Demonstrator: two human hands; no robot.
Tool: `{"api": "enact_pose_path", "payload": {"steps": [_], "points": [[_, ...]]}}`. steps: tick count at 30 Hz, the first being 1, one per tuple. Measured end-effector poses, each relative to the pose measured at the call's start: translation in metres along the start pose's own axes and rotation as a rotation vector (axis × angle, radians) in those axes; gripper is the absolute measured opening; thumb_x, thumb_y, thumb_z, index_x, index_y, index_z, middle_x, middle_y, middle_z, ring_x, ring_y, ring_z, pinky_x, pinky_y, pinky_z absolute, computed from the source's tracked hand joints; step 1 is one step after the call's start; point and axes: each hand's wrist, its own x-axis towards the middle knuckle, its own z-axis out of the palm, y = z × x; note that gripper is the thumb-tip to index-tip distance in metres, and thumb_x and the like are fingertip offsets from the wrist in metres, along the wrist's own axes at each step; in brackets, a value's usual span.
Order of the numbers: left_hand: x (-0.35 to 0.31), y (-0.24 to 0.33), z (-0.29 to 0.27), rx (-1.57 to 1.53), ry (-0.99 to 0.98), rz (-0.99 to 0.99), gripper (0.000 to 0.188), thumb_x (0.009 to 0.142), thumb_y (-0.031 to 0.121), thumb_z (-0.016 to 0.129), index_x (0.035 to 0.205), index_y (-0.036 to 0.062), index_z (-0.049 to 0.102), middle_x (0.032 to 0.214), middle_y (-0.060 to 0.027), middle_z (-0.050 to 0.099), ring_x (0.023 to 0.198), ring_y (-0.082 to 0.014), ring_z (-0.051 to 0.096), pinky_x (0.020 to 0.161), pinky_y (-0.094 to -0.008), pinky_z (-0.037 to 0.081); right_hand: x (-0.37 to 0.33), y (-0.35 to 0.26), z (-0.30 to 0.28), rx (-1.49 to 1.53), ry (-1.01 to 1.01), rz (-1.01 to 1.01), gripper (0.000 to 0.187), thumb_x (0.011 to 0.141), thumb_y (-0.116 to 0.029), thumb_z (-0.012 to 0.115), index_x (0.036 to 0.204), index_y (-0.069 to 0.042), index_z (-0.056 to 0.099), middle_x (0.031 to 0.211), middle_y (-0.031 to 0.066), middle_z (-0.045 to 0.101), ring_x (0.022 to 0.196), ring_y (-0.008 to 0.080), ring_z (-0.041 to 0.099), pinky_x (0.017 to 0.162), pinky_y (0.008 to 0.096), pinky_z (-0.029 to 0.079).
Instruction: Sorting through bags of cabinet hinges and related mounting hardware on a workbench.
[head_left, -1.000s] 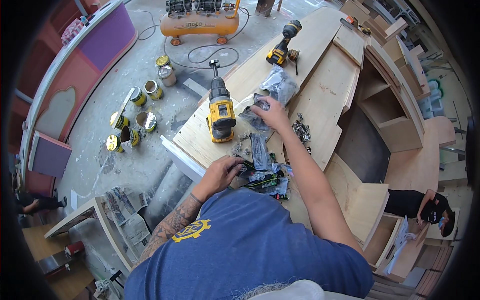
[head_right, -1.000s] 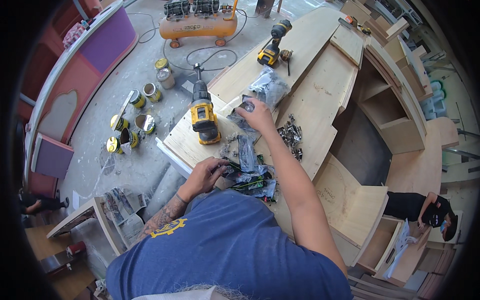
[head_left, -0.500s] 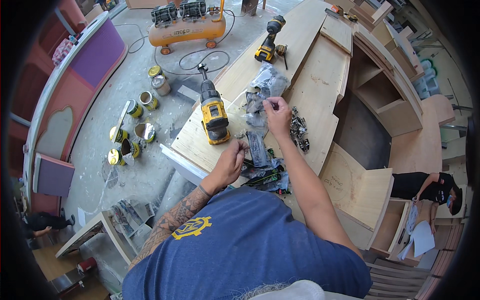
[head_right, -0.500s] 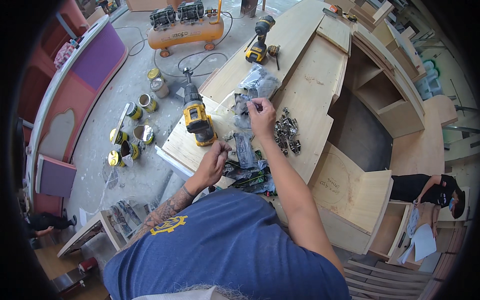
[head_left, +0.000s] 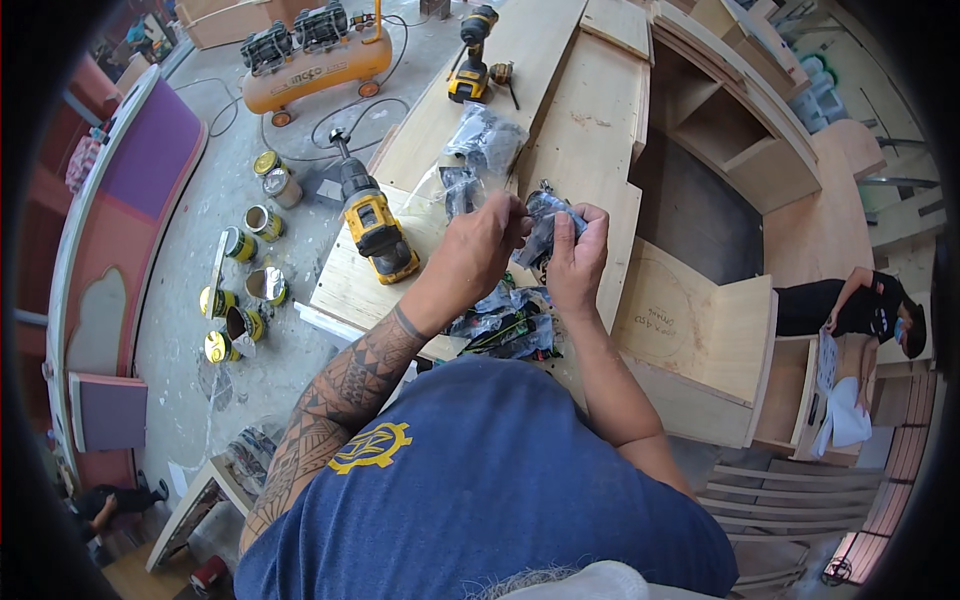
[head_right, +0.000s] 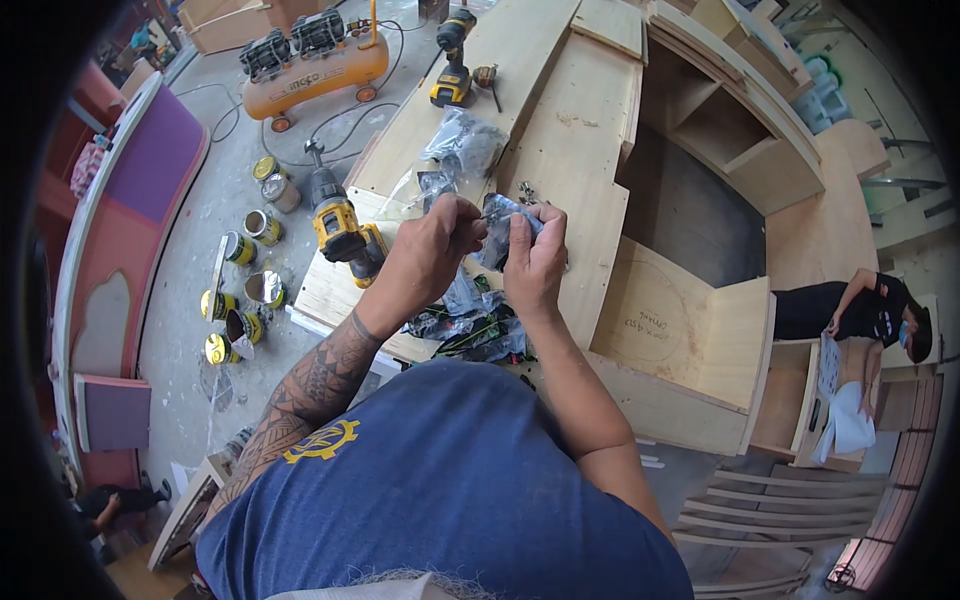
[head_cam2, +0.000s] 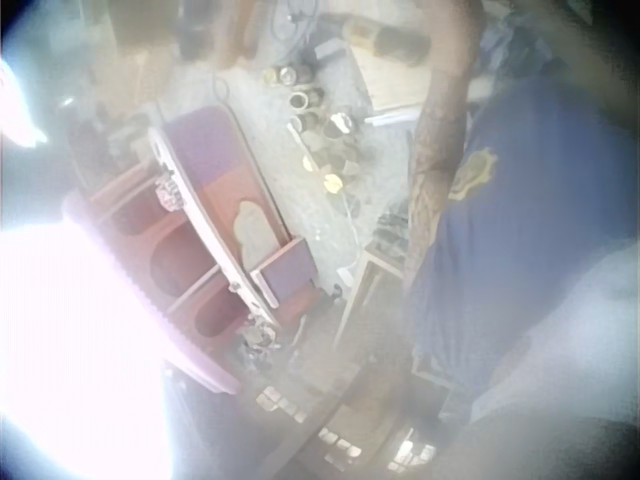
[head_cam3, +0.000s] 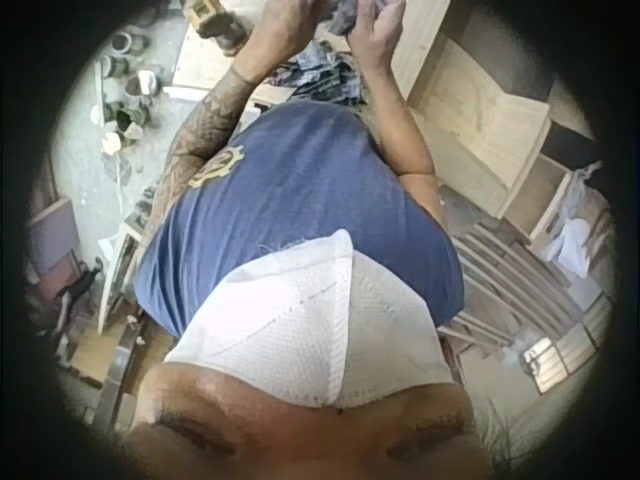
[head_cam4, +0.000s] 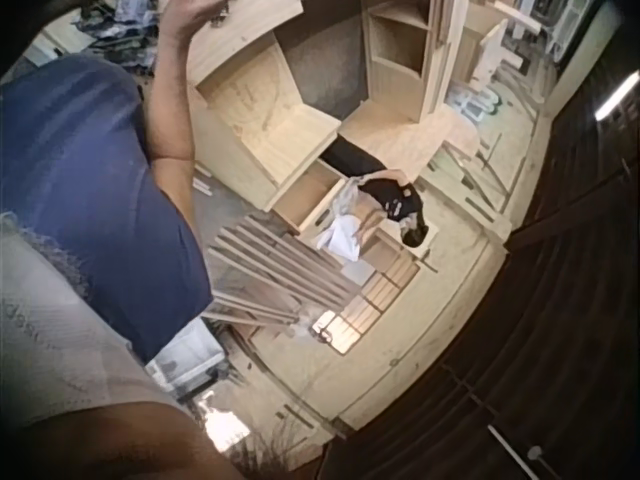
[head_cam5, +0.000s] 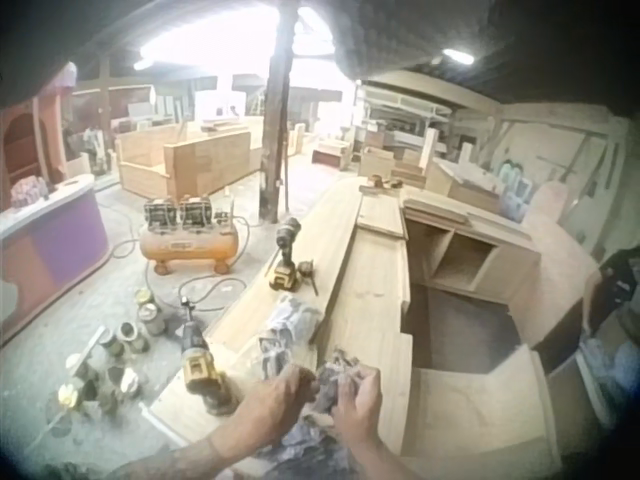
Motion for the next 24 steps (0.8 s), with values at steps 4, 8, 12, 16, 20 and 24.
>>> {"api": "enact_pose_path", "payload": {"steps": [4, 8, 12, 16, 20, 24], "points": [[0.001, -0.004, 0.015, 0.093, -0.078, 0.092, 0.015, 0.103, 0.01, 0.066, 0.11, 0.0005, 0.057, 0.083, -0.0167, 0.074, 0.079, -0.0329, 0.078, 0.068, -0.0403, 0.06, -0.011, -0.001, -0.008, -0.025, 0.061, 0.007, 0.023, 0.108, -0.019, 0.063, 0.116, 0.002, 0.058, 0.098, 0.0162, 0.069, 0.087, 0.0264, 0.069, 0.079, 0.0409, 0.055], [0.003, -0.004, 0.029, 0.273, -0.137, 0.098, 0.016, 0.101, 0.012, 0.067, 0.106, 0.0017, 0.056, 0.077, -0.0208, 0.07, 0.072, -0.0418, 0.072, 0.063, -0.0488, 0.056, -0.018, -0.008, -0.015, 0.043, 0.053, 0.159, 0.022, 0.107, -0.02, 0.066, 0.113, 0.001, 0.065, 0.097, 0.0155, 0.072, 0.09, 0.0255, 0.071, 0.08, 0.0411, 0.055], [0.0, -0.011, 0.048, 0.277, -0.182, 0.108, 0.018, 0.1, 0.014, 0.068, 0.105, 0.0021, 0.055, 0.074, -0.0239, 0.067, 0.07, -0.0454, 0.068, 0.06, -0.054, 0.053, -0.031, 0.007, -0.022, -0.064, 0.084, 0.164, 0.014, 0.103, -0.015, 0.07, 0.105, 0.0, 0.07, 0.094, 0.0146, 0.073, 0.088, 0.0303, 0.071, 0.079, 0.0409, 0.055], [-0.001, -0.029, 0.069, 0.265, -0.167, 0.134, 0.023, 0.099, 0.015, 0.065, 0.102, 0.001, 0.046, 0.069, -0.026, 0.064, 0.064, -0.0492, 0.065, 0.057, -0.0577, 0.051, -0.042, 0.018, -0.03, -0.195, 0.076, -0.096, 0.007, 0.097, -0.005, 0.073, 0.102, -0.001, 0.069, 0.094, 0.0158, 0.071, 0.087, 0.0363, 0.07, 0.078, 0.0426, 0.055], [-0.003, -0.057, 0.089, 0.176, -0.138, 0.26, 0.024, 0.097, 0.012, 0.065, 0.104, -0.0002, 0.046, 0.072, -0.0279, 0.064, 0.066, -0.0493, 0.066, 0.058, -0.0585, 0.052, -0.054, 0.03, -0.045, -0.218, 0.026, -0.047, 0.006, 0.096, -0.001, 0.072, 0.102, -0.001, 0.068, 0.096, 0.016, 0.072, 0.088, 0.0359, 0.07, 0.08, 0.0433, 0.056], [0.012, -0.107, 0.081, 0.403, -0.093, 0.001, 0.023, 0.096, 0.012, 0.067, 0.101, -0.0002, 0.049, 0.071, -0.0288, 0.063, 0.069, -0.051, 0.066, 0.061, -0.0594, 0.053, -0.063, -0.011, -0.059, -0.166, -0.013, -0.205, 0.004, 0.099, -0.005, 0.071, 0.102, -0.002, 0.069, 0.098, 0.0166, 0.073, 0.089, 0.0369, 0.071, 0.082, 0.0418, 0.057]]}}
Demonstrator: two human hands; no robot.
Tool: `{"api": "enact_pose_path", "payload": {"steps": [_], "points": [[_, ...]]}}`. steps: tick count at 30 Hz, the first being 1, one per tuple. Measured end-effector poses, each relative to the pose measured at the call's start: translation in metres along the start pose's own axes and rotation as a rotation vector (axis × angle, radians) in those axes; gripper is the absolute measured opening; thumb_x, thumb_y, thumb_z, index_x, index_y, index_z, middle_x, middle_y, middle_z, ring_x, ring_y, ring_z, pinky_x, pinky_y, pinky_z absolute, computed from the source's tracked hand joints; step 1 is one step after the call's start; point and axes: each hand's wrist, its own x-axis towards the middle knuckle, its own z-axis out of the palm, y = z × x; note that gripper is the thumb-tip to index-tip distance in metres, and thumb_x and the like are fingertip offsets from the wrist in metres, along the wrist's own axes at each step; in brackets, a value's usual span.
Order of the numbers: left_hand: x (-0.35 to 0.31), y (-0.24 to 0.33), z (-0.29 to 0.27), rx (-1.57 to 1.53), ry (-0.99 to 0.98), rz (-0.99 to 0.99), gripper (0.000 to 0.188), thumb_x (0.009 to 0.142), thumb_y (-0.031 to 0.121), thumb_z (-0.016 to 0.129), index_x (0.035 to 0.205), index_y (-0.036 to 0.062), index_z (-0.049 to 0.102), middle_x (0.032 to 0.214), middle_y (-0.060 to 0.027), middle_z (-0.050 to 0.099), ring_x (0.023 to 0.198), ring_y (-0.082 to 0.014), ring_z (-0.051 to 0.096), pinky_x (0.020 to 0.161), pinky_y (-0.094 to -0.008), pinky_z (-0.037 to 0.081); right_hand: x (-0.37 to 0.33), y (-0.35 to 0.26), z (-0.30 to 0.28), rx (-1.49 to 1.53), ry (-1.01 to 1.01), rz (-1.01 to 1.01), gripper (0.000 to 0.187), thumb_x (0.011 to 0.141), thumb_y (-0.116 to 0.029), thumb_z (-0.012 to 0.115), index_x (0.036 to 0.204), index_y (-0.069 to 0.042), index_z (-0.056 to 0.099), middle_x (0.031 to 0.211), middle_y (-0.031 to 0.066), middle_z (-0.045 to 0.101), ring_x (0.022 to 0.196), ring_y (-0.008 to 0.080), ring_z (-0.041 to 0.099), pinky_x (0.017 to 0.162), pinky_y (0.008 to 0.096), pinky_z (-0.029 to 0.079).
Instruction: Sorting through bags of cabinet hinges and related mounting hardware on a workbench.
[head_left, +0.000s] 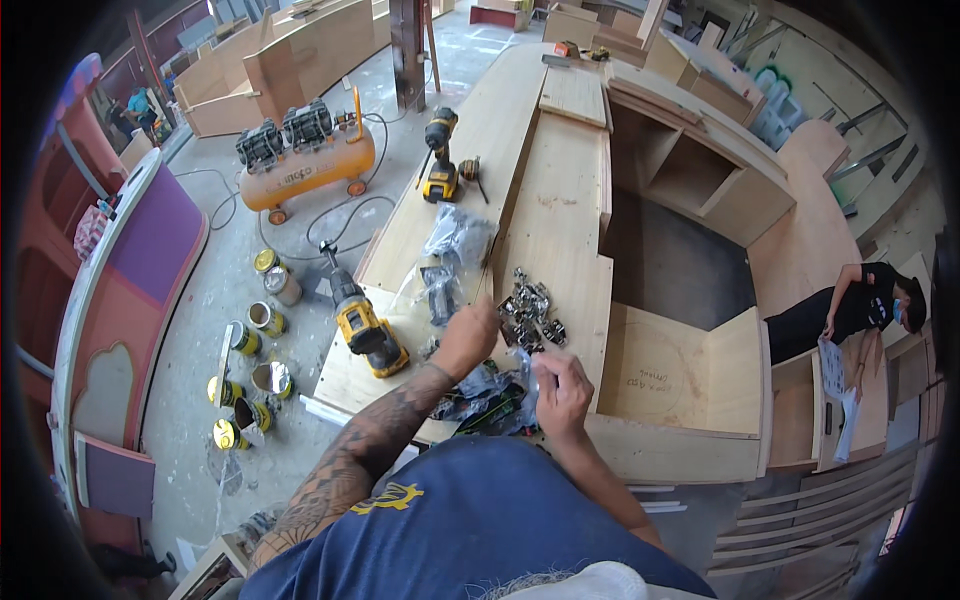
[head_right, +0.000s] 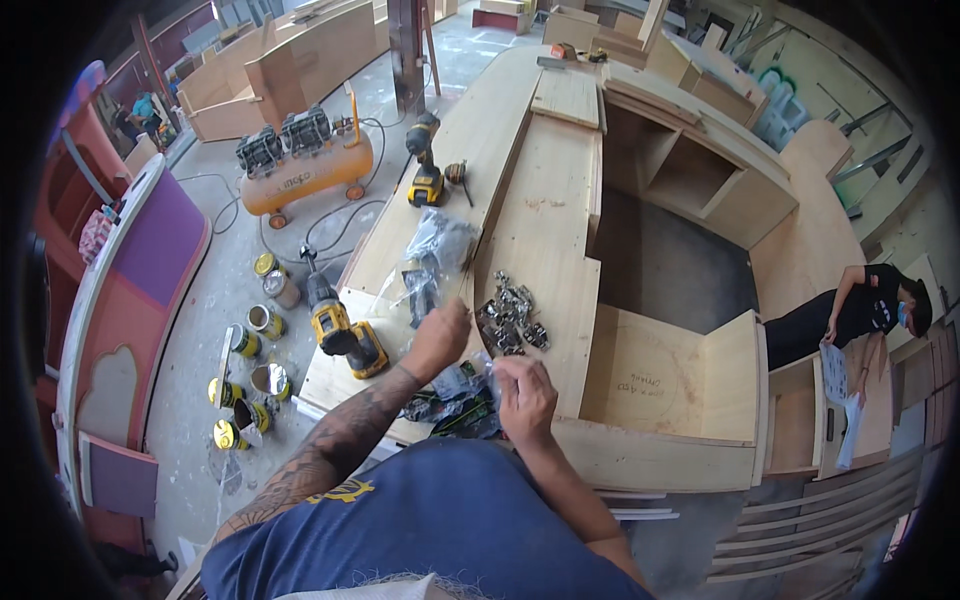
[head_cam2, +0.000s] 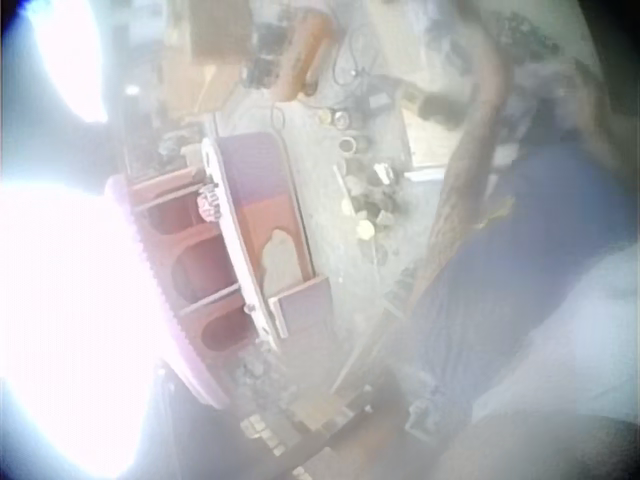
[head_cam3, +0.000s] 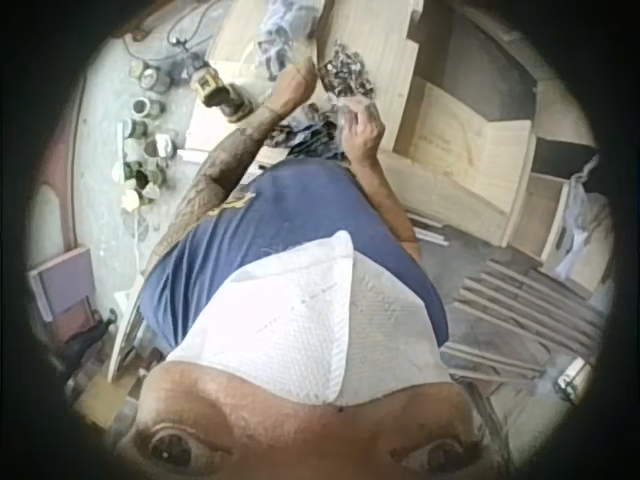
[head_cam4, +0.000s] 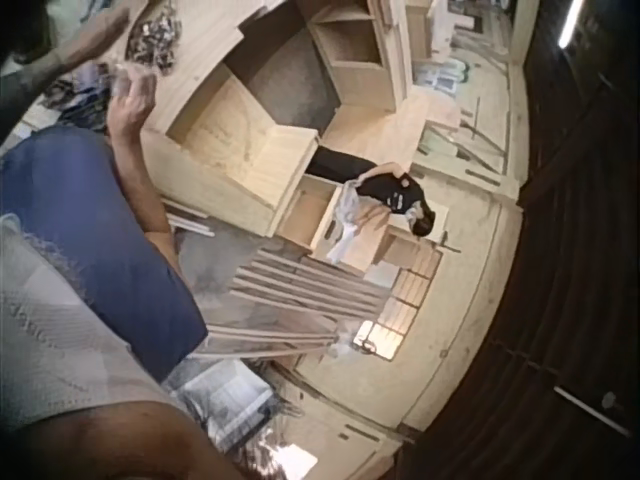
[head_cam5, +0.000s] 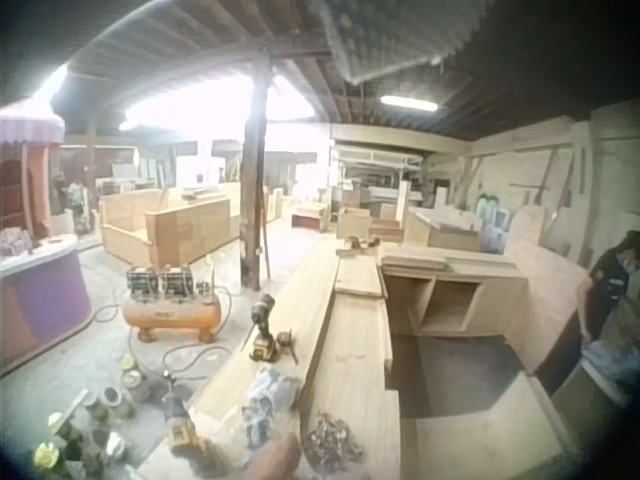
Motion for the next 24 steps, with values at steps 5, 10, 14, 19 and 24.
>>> {"api": "enact_pose_path", "payload": {"steps": [5, 10, 14, 19, 24], "points": [[0.029, 0.082, -0.058, -0.435, -0.069, 0.132, 0.019, 0.105, 0.014, 0.06, 0.119, 0.0009, 0.059, 0.094, -0.0277, 0.069, 0.087, -0.0473, 0.07, 0.076, -0.0537, 0.055, 0.008, 0.027, -0.004, 0.242, 0.171, 0.624, 0.021, 0.109, -0.02, 0.066, 0.107, 0.001, 0.067, 0.091, 0.0023, 0.067, 0.082, 0.0092, 0.057, 0.075, 0.0288, 0.051], [0.017, 0.063, -0.024, -0.941, -0.304, -0.179, 0.015, 0.107, 0.01, 0.049, 0.118, 0.0022, 0.057, 0.094, -0.0022, 0.06, 0.082, -0.014, 0.061, 0.078, -0.0308, 0.054, 0.016, 0.053, -0.004, 0.323, 0.224, 0.657, 0.024, 0.111, -0.023, 0.062, 0.11, 0.001, 0.065, 0.091, -0.0007, 0.062, 0.082, 0.0061, 0.053, 0.074, 0.0257, 0.048], [-0.005, 0.075, -0.024, -1.057, -0.374, -0.204, 0.02, 0.108, 0.022, 0.064, 0.112, 0.0028, 0.059, 0.098, -0.0011, 0.062, 0.086, -0.0089, 0.06, 0.077, -0.0283, 0.053, 0.006, 0.058, 0.007, 0.386, 0.193, 0.659, 0.022, 0.11, -0.021, 0.063, 0.11, 0.001, 0.066, 0.094, 0.0004, 0.063, 0.084, 0.0069, 0.054, 0.076, 0.0258, 0.048], [-0.014, 0.066, -0.01, -1.19, -0.333, -0.29, 0.02, 0.108, 0.022, 0.067, 0.111, 0.0035, 0.061, 0.096, 0.0026, 0.062, 0.084, -0.0064, 0.057, 0.073, -0.0262, 0.05, -0.001, 0.055, 0.013, 0.43, 0.196, 0.681, 0.022, 0.11, -0.021, 0.062, 0.109, 0.001, 0.065, 0.099, 0.0033, 0.064, 0.091, 0.011, 0.057, 0.083, 0.0294, 0.049], [-0.025, 0.054, -0.002, -1.021, -0.3, -0.192, 0.023, 0.107, 0.022, 0.069, 0.094, 0.0046, 0.062, 0.083, 0.0047, 0.058, 0.078, -0.0051, 0.05, 0.068, -0.0274, 0.045, -0.006, 0.056, 0.024, 0.501, 0.185, 0.672, 0.022, 0.109, -0.02, 0.064, 0.11, 0.002, 0.066, 0.101, 0.0046, 0.067, 0.091, 0.0118, 0.059, 0.083, 0.0297, 0.05]]}}
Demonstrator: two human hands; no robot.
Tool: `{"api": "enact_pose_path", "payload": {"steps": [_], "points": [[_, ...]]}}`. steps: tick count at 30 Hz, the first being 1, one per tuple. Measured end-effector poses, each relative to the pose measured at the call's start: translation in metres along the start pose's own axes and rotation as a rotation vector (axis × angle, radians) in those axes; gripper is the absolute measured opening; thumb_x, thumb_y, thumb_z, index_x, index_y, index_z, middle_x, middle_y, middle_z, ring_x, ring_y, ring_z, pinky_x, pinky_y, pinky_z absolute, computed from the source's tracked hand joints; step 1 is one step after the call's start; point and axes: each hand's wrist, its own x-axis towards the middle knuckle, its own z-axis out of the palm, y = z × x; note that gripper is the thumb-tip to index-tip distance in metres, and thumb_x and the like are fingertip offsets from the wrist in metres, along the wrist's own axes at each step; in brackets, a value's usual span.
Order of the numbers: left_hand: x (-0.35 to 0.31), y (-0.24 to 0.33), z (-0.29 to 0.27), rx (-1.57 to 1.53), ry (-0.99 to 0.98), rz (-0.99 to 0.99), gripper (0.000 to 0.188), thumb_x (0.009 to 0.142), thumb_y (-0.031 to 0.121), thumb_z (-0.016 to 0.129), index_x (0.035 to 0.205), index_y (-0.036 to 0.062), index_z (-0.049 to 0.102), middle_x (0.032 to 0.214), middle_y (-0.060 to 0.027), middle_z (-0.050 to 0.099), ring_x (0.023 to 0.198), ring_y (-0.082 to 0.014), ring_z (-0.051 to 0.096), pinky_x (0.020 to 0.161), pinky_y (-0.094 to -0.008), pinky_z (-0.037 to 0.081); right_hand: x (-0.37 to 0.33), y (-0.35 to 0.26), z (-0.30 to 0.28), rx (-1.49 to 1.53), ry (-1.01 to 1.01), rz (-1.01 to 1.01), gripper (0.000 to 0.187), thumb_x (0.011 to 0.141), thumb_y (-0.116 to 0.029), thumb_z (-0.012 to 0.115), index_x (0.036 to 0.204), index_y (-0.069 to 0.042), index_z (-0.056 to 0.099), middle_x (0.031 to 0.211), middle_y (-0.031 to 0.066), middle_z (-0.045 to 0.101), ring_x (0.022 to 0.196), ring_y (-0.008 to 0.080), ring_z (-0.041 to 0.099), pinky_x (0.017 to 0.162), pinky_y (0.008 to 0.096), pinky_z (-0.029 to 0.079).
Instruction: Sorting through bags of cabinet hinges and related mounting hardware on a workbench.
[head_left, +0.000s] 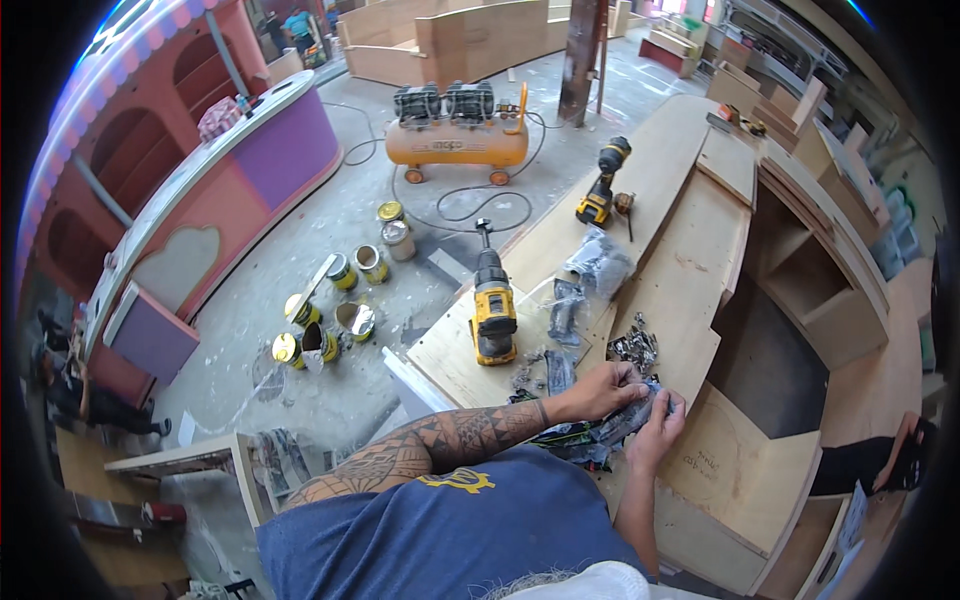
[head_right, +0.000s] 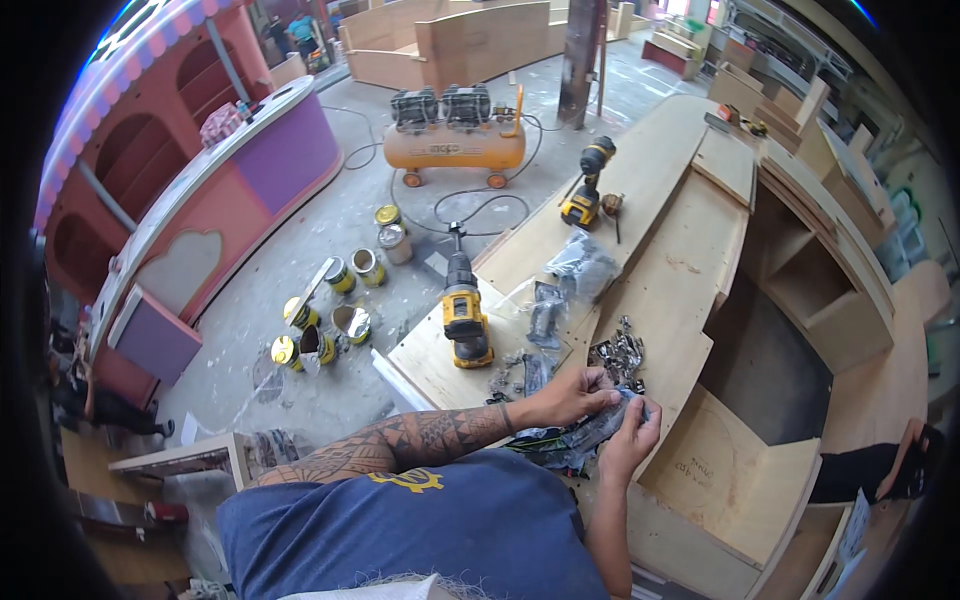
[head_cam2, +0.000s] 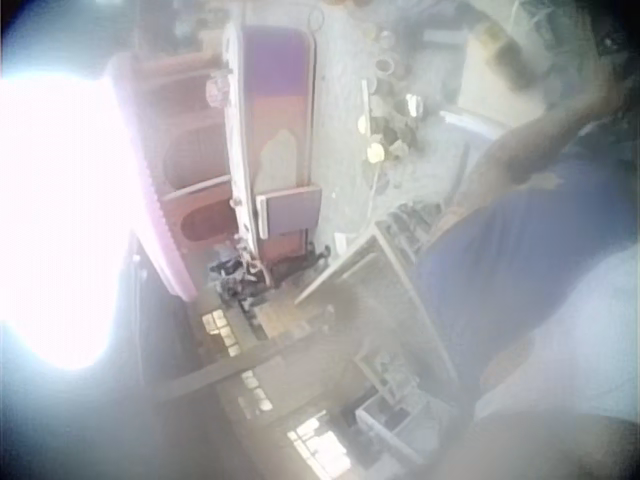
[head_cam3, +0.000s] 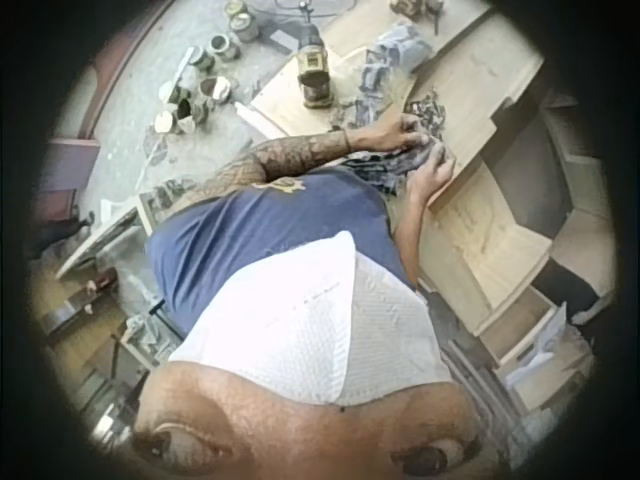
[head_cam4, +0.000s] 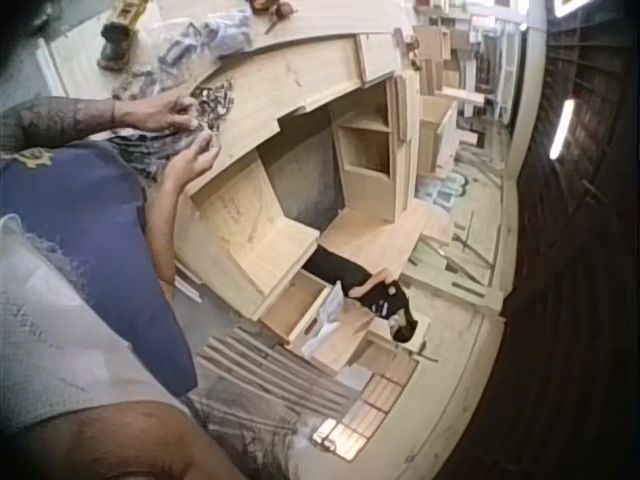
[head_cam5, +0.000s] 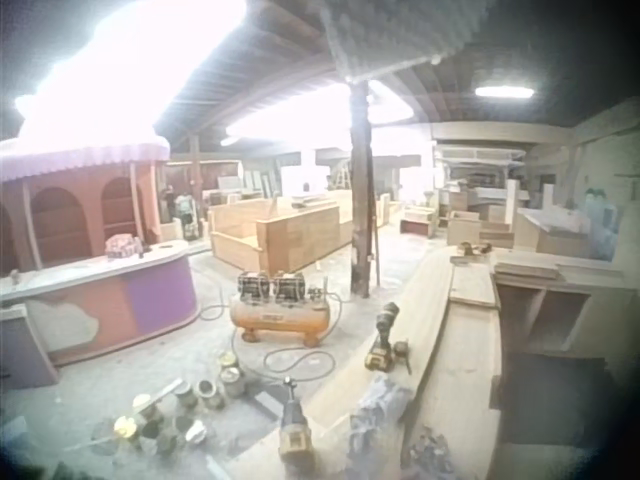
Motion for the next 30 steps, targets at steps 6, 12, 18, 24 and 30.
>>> {"api": "enact_pose_path", "payload": {"steps": [6, 12, 18, 24, 30], "points": [[-0.012, 0.007, 0.008, 0.5, 0.271, 0.393, 0.02, 0.098, 0.014, 0.073, 0.091, 0.0009, 0.061, 0.082, -0.0145, 0.063, 0.077, -0.0299, 0.064, 0.07, -0.0407, 0.05, 0.011, 0.002, 0.005, 0.068, -0.053, 0.208, 0.016, 0.104, -0.014, 0.071, 0.107, 0.002, 0.071, 0.098, 0.0031, 0.072, 0.086, 0.0103, 0.064, 0.077, 0.0268, 0.052], [-0.016, 0.01, -0.004, 0.582, 0.28, 0.383, 0.021, 0.102, 0.019, 0.066, 0.097, -0.0005, 0.06, 0.083, -0.0204, 0.06, 0.079, -0.0372, 0.061, 0.072, -0.0441, 0.049, 0.017, 0.007, 0.03, 0.191, -0.029, 0.293, 0.011, 0.105, -0.013, 0.068, 0.102, -0.002, 0.072, 0.093, -0.0001, 0.068, 0.084, 0.0089, 0.061, 0.074, 0.0254, 0.05], [-0.015, -0.009, -0.005, 0.338, 0.238, 0.062, 0.03, 0.108, 0.026, 0.06, 0.099, -0.003, 0.063, 0.082, -0.0189, 0.062, 0.076, -0.0247, 0.058, 0.073, -0.0409, 0.049, 0.017, 0.029, 0.024, 0.207, -0.14, 0.11, 0.026, 0.109, -0.022, 0.062, 0.088, -0.008, 0.061, 0.085, -0.0044, 0.056, 0.079, 0.0066, 0.05, 0.07, 0.025, 0.042], [-0.01, -0.023, 0.0, 0.223, 0.332, -0.087, 0.03, 0.11, 0.027, 0.058, 0.106, -0.003, 0.062, 0.086, -0.0216, 0.064, 0.079, -0.0259, 0.062, 0.076, -0.0409, 0.051, 0.013, 0.025, 0.017, 0.229, -0.346, 0.272, 0.038, 0.108, -0.034, 0.066, 0.128, -0.009, 0.045, 0.115, 0.0031, 0.056, 0.103, 0.0113, 0.053, 0.088, 0.0302, 0.046], [0.007, -0.02, -0.012, 0.335, 0.294, 0.091, 0.029, 0.11, 0.027, 0.057, 0.105, -0.0014, 0.061, 0.087, -0.0114, 0.067, 0.08, -0.0172, 0.062, 0.074, -0.0373, 0.052, 0.002, 0.019, 0.021, 0.111, -0.26, 0.403, 0.03, 0.111, -0.026, 0.06, 0.129, -0.003, 0.062, 0.123, 0.0046, 0.066, 0.111, 0.0144, 0.061, 0.098, 0.0313, 0.049]]}}
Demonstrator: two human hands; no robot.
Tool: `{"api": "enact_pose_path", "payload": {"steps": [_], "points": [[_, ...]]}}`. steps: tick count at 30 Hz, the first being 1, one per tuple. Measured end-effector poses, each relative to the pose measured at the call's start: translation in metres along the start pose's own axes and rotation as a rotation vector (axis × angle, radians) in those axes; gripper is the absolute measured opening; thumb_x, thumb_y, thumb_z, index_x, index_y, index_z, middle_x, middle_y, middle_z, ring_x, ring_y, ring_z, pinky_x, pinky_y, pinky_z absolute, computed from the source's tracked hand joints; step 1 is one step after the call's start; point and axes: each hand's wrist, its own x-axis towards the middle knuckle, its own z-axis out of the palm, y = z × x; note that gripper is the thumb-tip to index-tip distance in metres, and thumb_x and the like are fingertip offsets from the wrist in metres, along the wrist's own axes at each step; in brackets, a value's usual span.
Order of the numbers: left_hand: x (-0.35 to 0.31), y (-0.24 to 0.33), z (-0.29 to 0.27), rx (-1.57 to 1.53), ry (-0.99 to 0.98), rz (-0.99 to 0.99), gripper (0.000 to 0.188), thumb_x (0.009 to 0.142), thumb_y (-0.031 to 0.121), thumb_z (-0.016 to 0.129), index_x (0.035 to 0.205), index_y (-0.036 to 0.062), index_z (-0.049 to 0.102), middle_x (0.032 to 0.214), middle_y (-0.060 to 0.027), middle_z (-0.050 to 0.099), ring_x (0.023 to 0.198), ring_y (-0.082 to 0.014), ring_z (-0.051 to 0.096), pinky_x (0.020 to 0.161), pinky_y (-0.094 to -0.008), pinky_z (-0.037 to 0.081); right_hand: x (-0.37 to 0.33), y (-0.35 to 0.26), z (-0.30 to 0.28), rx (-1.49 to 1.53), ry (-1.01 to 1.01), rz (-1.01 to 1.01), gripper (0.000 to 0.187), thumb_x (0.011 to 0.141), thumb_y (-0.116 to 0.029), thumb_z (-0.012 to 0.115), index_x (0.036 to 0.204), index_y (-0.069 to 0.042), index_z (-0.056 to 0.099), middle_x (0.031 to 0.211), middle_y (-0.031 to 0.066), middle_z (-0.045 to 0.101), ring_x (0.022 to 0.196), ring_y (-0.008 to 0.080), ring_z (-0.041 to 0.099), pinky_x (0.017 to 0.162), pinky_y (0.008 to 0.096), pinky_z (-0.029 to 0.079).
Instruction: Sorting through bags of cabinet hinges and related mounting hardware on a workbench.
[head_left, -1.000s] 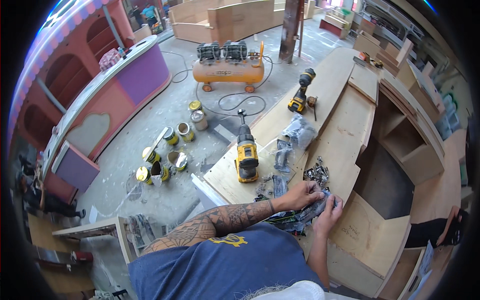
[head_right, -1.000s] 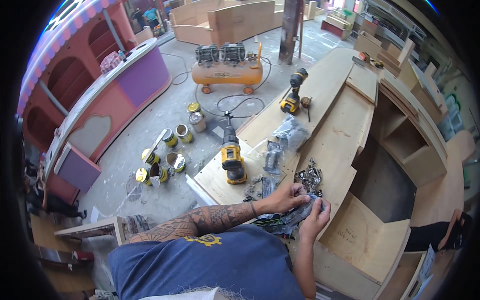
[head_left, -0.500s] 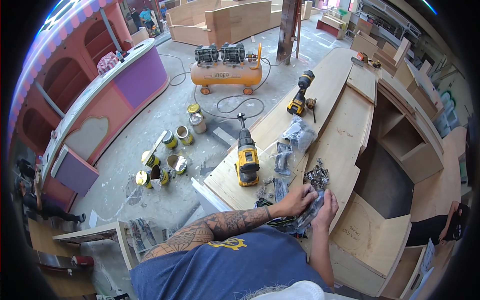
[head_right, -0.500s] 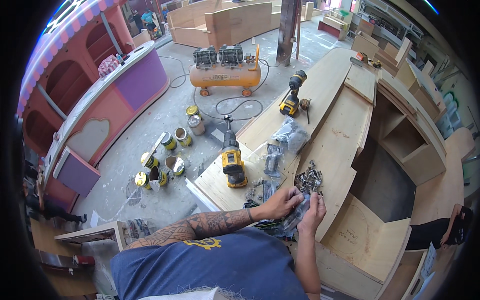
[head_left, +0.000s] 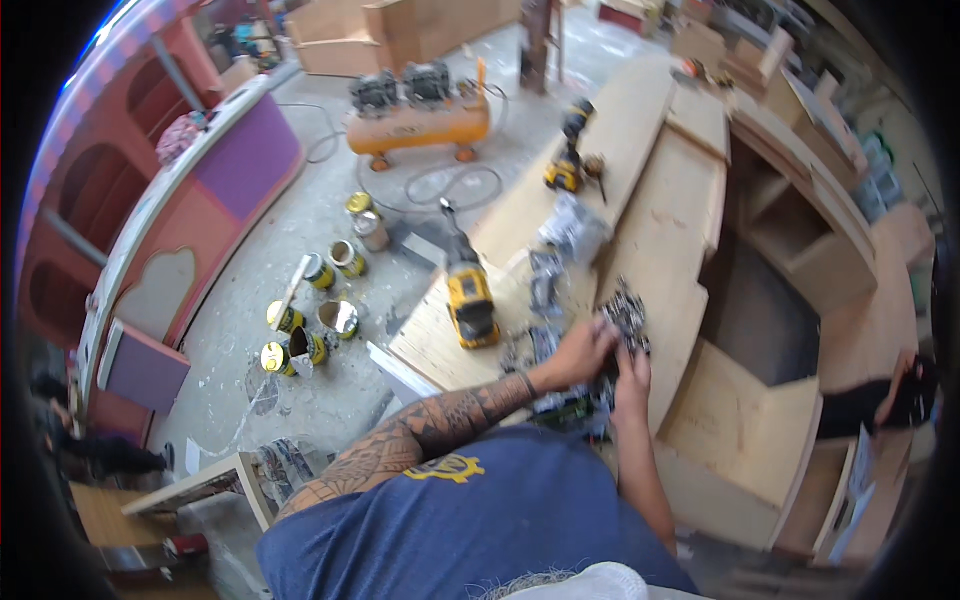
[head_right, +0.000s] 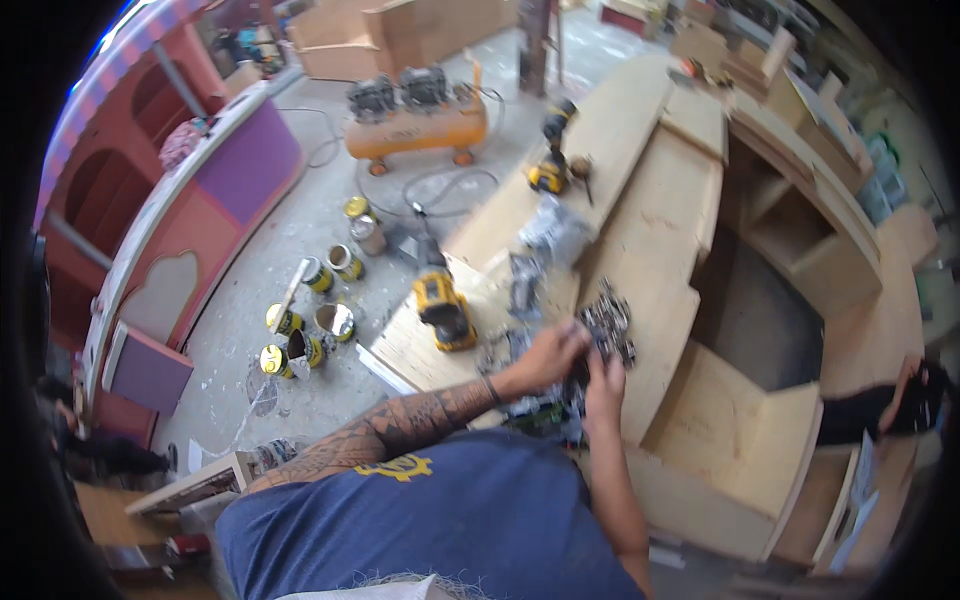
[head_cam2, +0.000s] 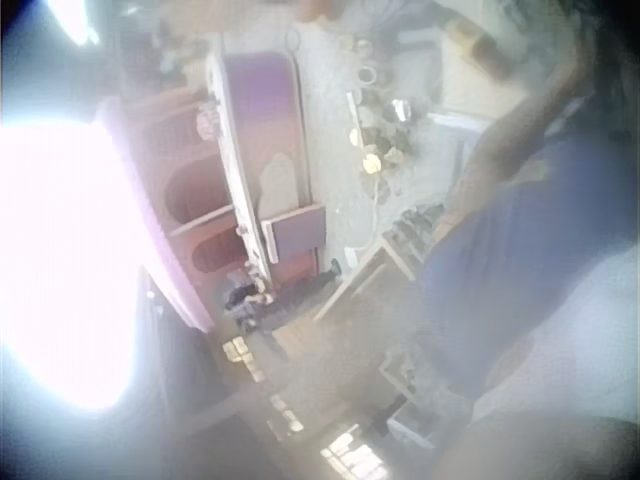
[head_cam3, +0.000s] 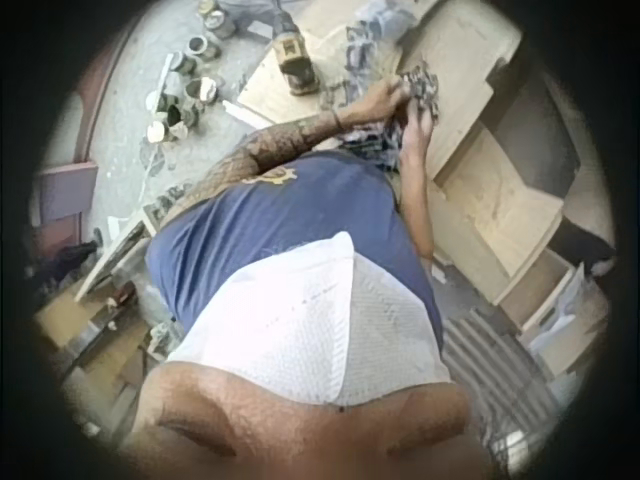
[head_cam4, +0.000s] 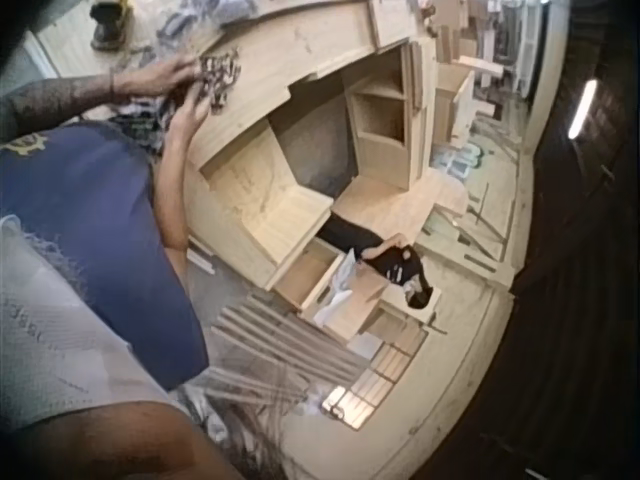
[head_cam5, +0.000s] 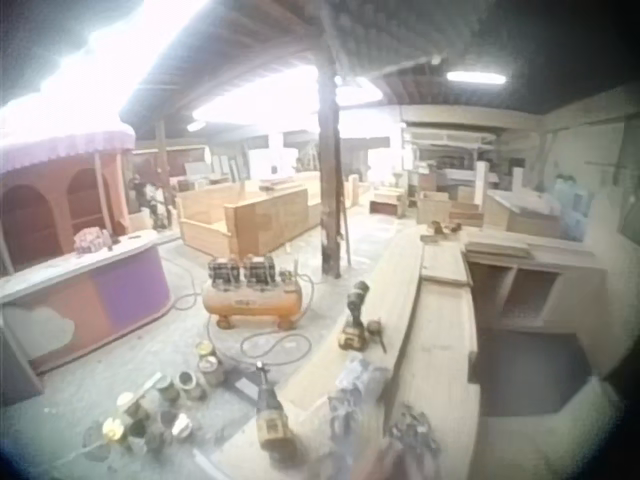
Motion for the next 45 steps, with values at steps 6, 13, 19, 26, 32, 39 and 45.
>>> {"api": "enact_pose_path", "payload": {"steps": [6, 13, 19, 26, 32, 39, 45], "points": [[0.018, -0.006, -0.009, -0.26, 0.083, -0.175, 0.034, 0.11, 0.029, 0.057, 0.099, -0.0027, 0.06, 0.084, -0.016, 0.065, 0.078, -0.0211, 0.063, 0.073, -0.0401, 0.053, 0.011, -0.006, 0.026, -0.368, 0.186, -0.285, 0.029, 0.11, -0.022, 0.062, 0.124, 0.003, 0.066, 0.116, 0.0132, 0.074, 0.108, 0.0198, 0.068, 0.095, 0.0352, 0.053], [0.018, 0.029, -0.01, 0.104, -0.029, -0.106, 0.039, 0.108, 0.034, 0.065, 0.088, 0.0013, 0.059, 0.072, -0.001, 0.058, 0.068, -0.0096, 0.054, 0.062, -0.0314, 0.047, 0.0, -0.008, 0.023, -0.548, 0.23, -0.488, 0.028, 0.108, -0.022, 0.063, 0.121, 0.003, 0.065, 0.108, 0.0216, 0.074, 0.1, 0.0356, 0.072, 0.09, 0.0441, 0.055], [0.023, 0.007, -0.006, 0.034, 0.059, -0.078, 0.043, 0.107, 0.035, 0.066, 0.087, -0.0025, 0.06, 0.068, -0.0105, 0.055, 0.065, -0.0143, 0.051, 0.06, -0.0397, 0.045, -0.013, -0.004, 0.018, -0.436, 0.174, -0.452, 0.024, 0.111, -0.021, 0.061, 0.118, 0.002, 0.065, 0.103, 0.0085, 0.072, 0.094, 0.0141, 0.063, 0.087, 0.0324, 0.053], [0.026, -0.016, 0.009, 0.105, 0.04, -0.199, 0.04, 0.106, 0.034, 0.064, 0.088, -0.0012, 0.062, 0.073, -0.0177, 0.062, 0.061, -0.0301, 0.053, 0.063, -0.0455, 0.047, -0.017, -0.001, 0.003, -0.489, 0.262, -0.605, 0.018, 0.11, -0.017, 0.062, 0.105, 0.0, 0.065, 0.089, 0.0099, 0.07, 0.08, 0.0192, 0.063, 0.074, 0.0358, 0.052], [0.022, -0.009, 0.005, -0.35, 0.052, -0.499, 0.032, 0.108, 0.032, 0.066, 0.11, -0.0006, 0.066, 0.08, -0.0014, 0.062, 0.066, -0.0095, 0.059, 0.054, -0.0271, 0.045, -0.004, -0.014, 0.001, -0.604, 0.318, -0.621, 0.02, 0.11, -0.019, 0.06, 0.104, -0.001, 0.063, 0.085, 0.0147, 0.067, 0.076, 0.0265, 0.064, 0.071, 0.0393, 0.052], [0.022, 0.027, -0.022, 0.012, -0.168, -0.185, 0.033, 0.107, 0.029, 0.068, 0.106, -0.0036, 0.062, 0.086, -0.0042, 0.069, 0.076, -0.0096, 0.066, 0.067, -0.0272, 0.054, -0.002, -0.007, 0.002, -0.699, 0.262, -0.642, 0.023, 0.109, -0.022, 0.061, 0.103, -0.001, 0.063, 0.092, 0.0177, 0.069, 0.086, 0.0354, 0.068, 0.078, 0.0456, 0.052], [0.018, 0.012, -0.034, -0.275, -0.238, -0.303, 0.022, 0.107, 0.017, 0.067, 0.109, -0.0045, 0.064, 0.093, -0.0057, 0.071, 0.079, -0.0132, 0.072, 0.073, -0.0278, 0.06, -0.003, -0.005, 0.007, -0.391, 0.242, -0.426, 0.025, 0.11, -0.023, 0.062, 0.11, 0.001, 0.066, 0.092, 0.0072, 0.069, 0.087, 0.0192, 0.066, 0.079, 0.0368, 0.053]]}}
